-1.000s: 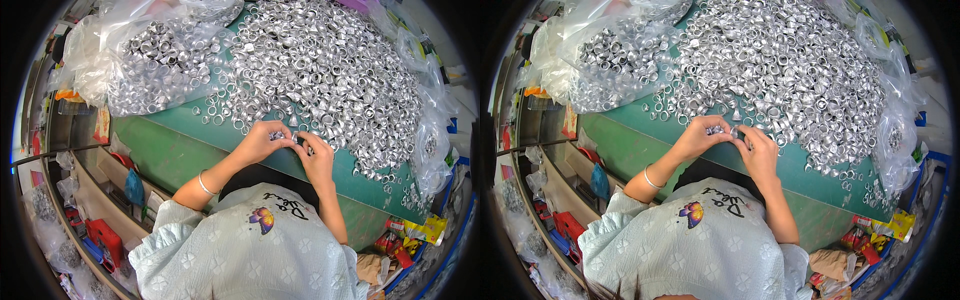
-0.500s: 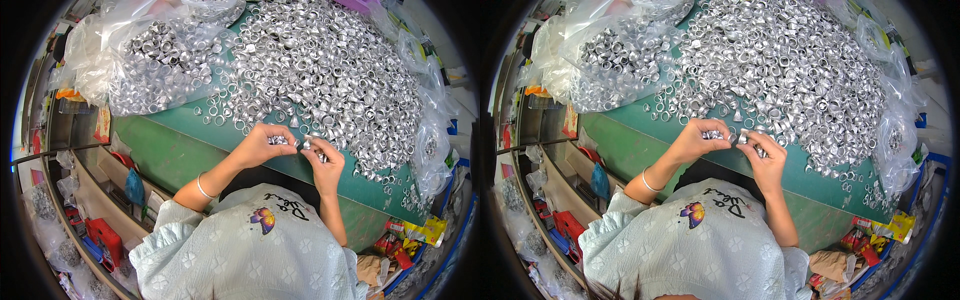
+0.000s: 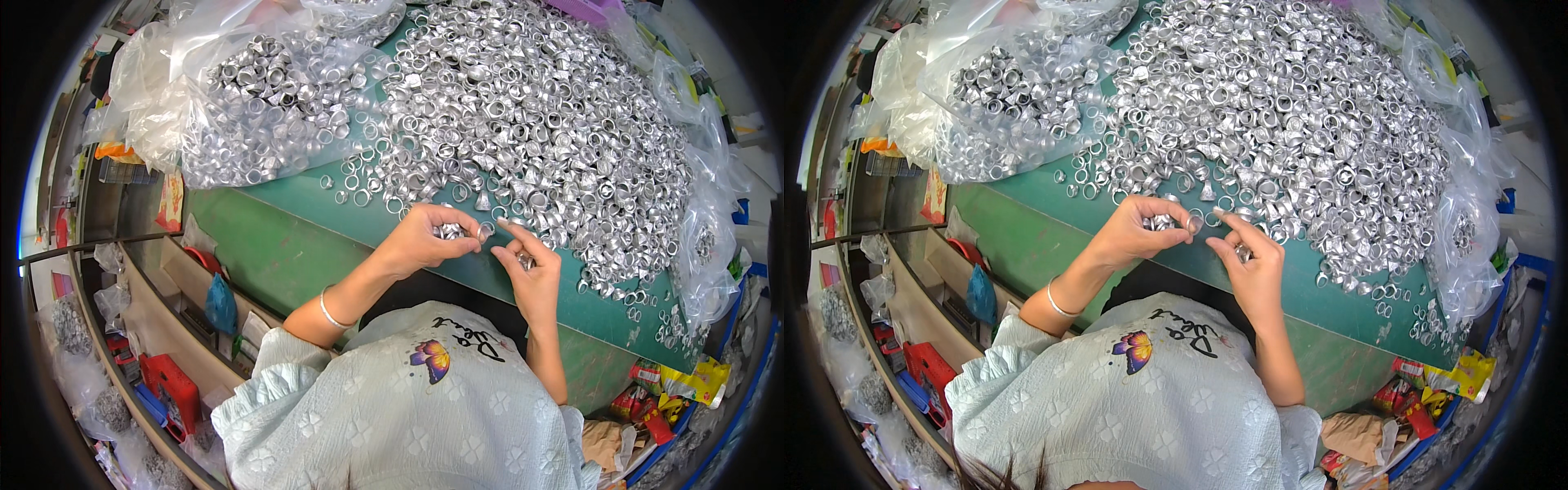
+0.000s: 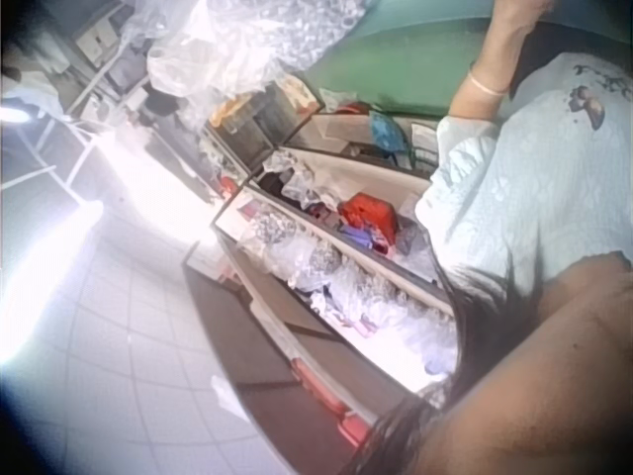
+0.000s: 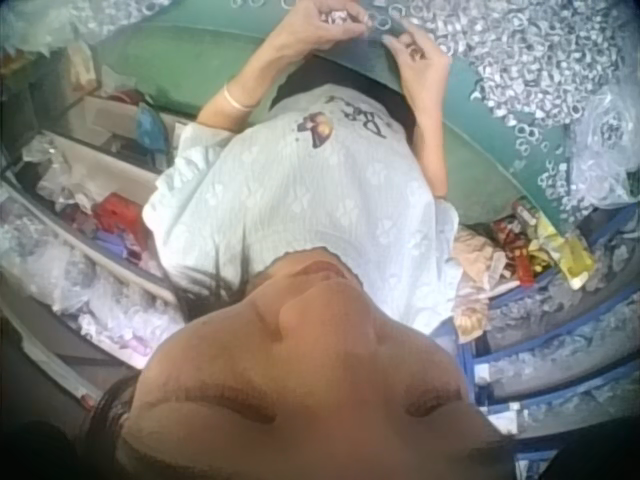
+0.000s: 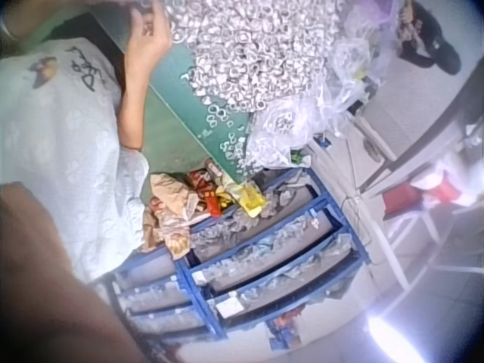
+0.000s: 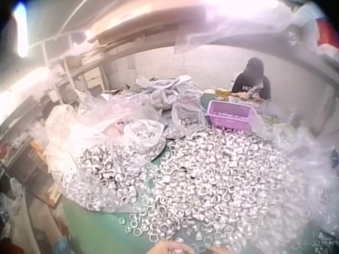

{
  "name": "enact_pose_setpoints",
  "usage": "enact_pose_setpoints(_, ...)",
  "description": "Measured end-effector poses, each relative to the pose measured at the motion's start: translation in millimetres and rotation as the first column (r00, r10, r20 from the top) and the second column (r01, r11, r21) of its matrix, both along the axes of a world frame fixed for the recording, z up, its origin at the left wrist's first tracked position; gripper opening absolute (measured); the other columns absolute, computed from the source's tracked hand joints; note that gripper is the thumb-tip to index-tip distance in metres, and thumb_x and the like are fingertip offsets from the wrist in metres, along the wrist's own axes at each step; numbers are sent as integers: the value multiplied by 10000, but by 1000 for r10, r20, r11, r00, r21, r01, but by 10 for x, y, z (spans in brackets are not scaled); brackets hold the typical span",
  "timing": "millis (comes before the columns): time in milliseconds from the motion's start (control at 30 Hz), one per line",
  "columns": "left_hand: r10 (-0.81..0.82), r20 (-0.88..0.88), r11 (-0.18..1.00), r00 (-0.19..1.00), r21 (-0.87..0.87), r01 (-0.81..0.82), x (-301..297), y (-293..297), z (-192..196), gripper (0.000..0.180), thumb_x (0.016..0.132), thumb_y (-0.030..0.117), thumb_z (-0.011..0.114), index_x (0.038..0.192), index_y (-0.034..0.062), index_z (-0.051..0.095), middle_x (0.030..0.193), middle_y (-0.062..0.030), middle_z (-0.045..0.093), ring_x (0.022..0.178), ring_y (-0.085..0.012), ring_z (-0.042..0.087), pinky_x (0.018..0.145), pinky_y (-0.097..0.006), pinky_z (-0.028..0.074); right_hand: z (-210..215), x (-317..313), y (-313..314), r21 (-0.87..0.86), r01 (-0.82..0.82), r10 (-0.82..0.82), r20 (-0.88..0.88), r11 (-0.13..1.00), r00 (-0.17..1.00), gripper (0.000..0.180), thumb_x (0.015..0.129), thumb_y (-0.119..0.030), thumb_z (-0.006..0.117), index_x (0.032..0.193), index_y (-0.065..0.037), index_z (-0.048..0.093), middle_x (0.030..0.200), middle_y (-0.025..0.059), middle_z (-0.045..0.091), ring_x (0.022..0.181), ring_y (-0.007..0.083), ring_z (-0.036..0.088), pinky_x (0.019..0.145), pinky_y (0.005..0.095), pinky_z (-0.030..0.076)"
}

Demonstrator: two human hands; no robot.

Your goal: The person picks up metal rings from a pile on a table by hand and places them into plastic bags.

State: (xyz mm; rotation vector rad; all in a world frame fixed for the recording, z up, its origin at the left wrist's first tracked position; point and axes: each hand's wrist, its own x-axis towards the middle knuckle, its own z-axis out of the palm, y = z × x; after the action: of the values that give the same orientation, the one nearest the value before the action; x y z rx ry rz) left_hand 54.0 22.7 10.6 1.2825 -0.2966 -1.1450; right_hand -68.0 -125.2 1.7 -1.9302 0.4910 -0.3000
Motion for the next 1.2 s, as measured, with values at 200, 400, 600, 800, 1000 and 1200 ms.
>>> enact_pose_setpoints(200, -108, -112, 994, 988, -31, 105, -14, -47, 105, 113, 745, 56, 641, 853, 23, 639, 691, -18, 602, 411, 4, 354, 345, -160, 213, 46, 13, -7, 295, -171, 132, 146, 940, 980, 305, 683, 28, 646, 985, 23, 603, 708, 38, 555, 601, 80, 470, 549, 209, 376)
enact_pose_setpoints(400, -61, -1, 998, 998, 22, 61, -91, -82, 225, 89, 745, 54, 639, 832, 35, 643, 661, 2, 583, 416, 6, 353, 347, -161, 207, 139, -23, -1, 235, -112, 71, 175, 966, 982, 240, 690, 20, 642, 927, 40, 612, 728, 60, 572, 619, 99, 505, 574, 220, 401)
enact_pose_setpoints(600, -15, 17, 999, 1000, 36, 14, -142, -100, 333, 79, 754, 72, 647, 825, 38, 644, 601, 41, 527, 424, 12, 338, 353, -161, 195, 237, -39, 60, -17, -7, 11, 238, 1000, 971, 254, 654, 32, 677, 902, 27, 619, 716, 57, 583, 601, 93, 488, 540, 210, 375)
enact_pose_setpoints(800, 15, -16, 999, 1000, 29, -14, -187, -77, 394, 82, 776, 72, 629, 841, 22, 640, 584, 37, 503, 430, 16, 324, 359, -164, 182, 349, -117, 119, 76, 81, -98, 249, 994, 963, 275, 617, 48, 708, 874, 14, 616, 720, 63, 590, 570, 75, 461, 497, 200, 347)
enact_pose_setpoints(1000, 2, -200, 995, 980, -98, -22, -211, -47, 352, 107, 803, 79, 604, 873, 0, 622, 584, 21, 484, 428, 6, 299, 358, -170, 174, 437, -87, 129, 10, 29, -30, 308, 1000, 951, 265, 619, 60, 697, 868, 19, 617, 773, 72, 588, 560, 84, 451, 497, 200, 346)
enact_pose_setpoints(1200, -22, -317, 989, 948, -143, -25, -212, -57, 285, 121, 802, 106, 617, 877, 12, 616, 604, 15, 490, 418, -3, 323, 349, -174, 193, 465, -82, 133, -41, 11, 4, 338, 999, 941, 271, 633, 65, 683, 894, 23, 620, 776, 86, 582, 592, 100, 493, 500, 207, 362)
